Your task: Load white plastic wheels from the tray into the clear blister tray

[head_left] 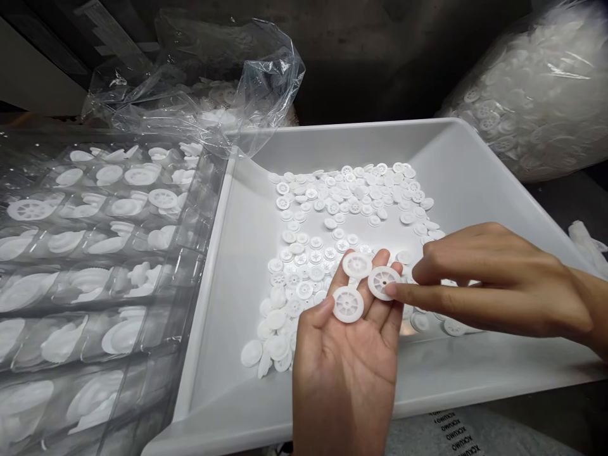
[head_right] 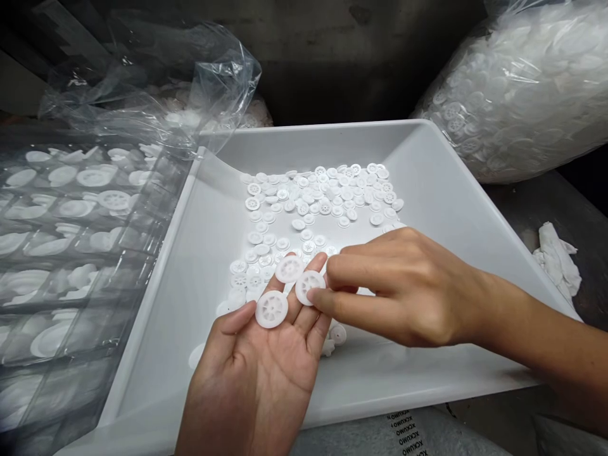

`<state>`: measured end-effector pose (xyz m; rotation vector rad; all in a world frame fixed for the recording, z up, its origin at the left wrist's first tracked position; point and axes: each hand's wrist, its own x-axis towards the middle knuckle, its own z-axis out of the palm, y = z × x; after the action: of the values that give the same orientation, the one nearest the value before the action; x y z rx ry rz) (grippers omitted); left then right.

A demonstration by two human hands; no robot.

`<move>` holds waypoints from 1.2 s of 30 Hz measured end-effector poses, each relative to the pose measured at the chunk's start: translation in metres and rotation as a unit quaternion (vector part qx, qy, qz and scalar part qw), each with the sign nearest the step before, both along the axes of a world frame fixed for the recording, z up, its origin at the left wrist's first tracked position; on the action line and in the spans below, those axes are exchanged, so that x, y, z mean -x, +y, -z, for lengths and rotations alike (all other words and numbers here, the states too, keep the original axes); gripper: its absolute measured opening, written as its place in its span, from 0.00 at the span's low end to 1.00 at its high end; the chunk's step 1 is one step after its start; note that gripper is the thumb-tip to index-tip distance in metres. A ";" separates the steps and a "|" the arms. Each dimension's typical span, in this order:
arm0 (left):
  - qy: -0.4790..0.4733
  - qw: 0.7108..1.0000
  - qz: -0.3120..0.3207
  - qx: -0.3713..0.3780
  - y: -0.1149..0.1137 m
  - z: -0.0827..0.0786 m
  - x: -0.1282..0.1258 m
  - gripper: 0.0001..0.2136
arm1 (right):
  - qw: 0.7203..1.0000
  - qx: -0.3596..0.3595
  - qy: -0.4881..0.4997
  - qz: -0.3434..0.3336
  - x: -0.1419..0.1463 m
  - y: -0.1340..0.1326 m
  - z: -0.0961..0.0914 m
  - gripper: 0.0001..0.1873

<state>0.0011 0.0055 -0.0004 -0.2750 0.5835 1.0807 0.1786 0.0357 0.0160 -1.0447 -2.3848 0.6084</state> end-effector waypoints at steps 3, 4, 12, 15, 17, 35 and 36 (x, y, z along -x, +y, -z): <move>-0.007 1.000 -0.011 0.003 0.000 -0.002 0.000 0.24 | 1.000 0.010 -0.002 -0.004 0.000 0.001 0.000 0.18; -0.009 1.000 -0.014 0.002 0.000 -0.002 0.000 0.24 | 1.000 -0.008 -0.002 -0.011 -0.001 0.002 0.000 0.18; -0.002 1.000 -0.020 0.006 0.002 0.002 0.000 0.27 | 0.985 -0.166 -0.033 -0.034 -0.005 0.002 0.007 0.10; -0.002 1.000 -0.017 -0.004 0.003 0.002 -0.001 0.26 | 0.983 -0.172 -0.043 -0.041 -0.005 0.000 0.007 0.10; -0.002 1.000 -0.017 -0.004 0.003 0.002 -0.001 0.26 | 0.981 -0.182 -0.041 -0.058 -0.005 0.001 0.005 0.07; 0.058 0.997 -0.041 0.024 0.003 -0.002 0.003 0.28 | 0.910 0.141 -0.387 0.044 0.009 0.012 0.055 0.04; 0.058 0.997 -0.042 0.022 0.003 -0.002 0.002 0.27 | 0.908 0.141 -0.392 0.044 0.010 0.011 0.054 0.04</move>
<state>-0.0013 0.0084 0.0014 -0.2782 0.7051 1.1711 0.1682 0.0468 -0.0379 -1.7818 -2.9438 0.5821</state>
